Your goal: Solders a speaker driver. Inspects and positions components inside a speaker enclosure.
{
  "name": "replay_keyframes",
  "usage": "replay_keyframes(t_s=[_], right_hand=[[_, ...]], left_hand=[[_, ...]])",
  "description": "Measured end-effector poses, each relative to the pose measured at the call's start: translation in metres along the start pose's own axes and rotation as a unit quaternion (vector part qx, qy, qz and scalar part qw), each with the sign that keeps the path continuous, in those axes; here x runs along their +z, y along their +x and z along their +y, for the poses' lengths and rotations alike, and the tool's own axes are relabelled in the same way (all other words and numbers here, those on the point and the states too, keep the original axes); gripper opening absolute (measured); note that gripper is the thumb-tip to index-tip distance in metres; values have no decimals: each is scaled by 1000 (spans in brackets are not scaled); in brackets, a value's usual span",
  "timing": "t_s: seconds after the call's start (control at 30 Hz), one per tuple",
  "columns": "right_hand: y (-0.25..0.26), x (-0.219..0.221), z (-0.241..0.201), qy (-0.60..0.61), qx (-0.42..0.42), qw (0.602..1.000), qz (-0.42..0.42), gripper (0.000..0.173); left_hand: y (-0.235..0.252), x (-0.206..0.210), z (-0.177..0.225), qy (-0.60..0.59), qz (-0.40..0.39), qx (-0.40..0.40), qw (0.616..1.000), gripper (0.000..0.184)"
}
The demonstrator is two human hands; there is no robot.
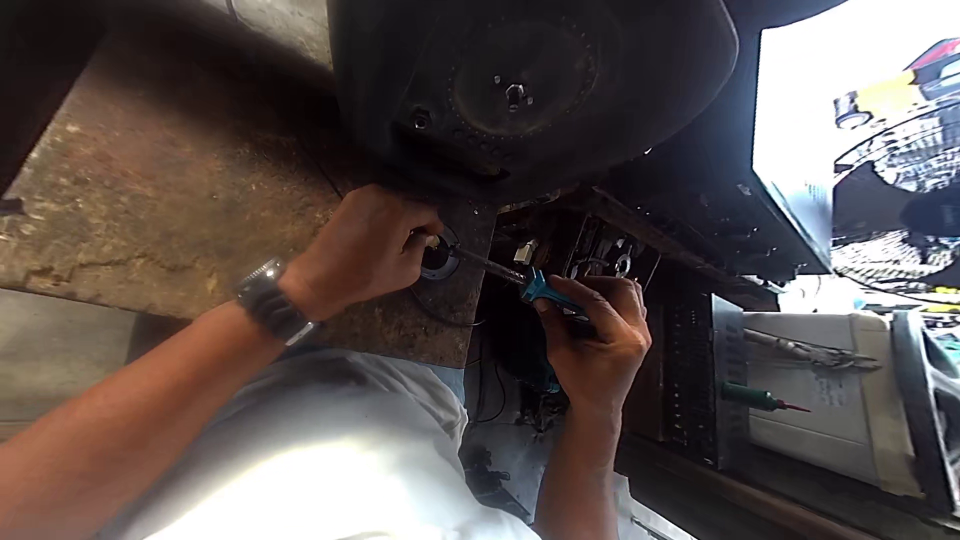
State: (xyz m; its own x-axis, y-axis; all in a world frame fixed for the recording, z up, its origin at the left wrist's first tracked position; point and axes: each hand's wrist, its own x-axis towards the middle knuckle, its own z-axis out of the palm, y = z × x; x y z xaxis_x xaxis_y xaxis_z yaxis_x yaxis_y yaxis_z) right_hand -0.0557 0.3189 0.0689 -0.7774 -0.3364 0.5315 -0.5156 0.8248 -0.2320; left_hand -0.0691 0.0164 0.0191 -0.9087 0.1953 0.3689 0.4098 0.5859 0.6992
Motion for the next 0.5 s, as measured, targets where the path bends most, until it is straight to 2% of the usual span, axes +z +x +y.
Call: replay_keyframes(t_s=[0.5], right_hand=[[0, -4, 1, -3, -7, 1000, 9, 22]], left_hand=[[1, 4, 0, -5, 15, 7, 1000, 20]])
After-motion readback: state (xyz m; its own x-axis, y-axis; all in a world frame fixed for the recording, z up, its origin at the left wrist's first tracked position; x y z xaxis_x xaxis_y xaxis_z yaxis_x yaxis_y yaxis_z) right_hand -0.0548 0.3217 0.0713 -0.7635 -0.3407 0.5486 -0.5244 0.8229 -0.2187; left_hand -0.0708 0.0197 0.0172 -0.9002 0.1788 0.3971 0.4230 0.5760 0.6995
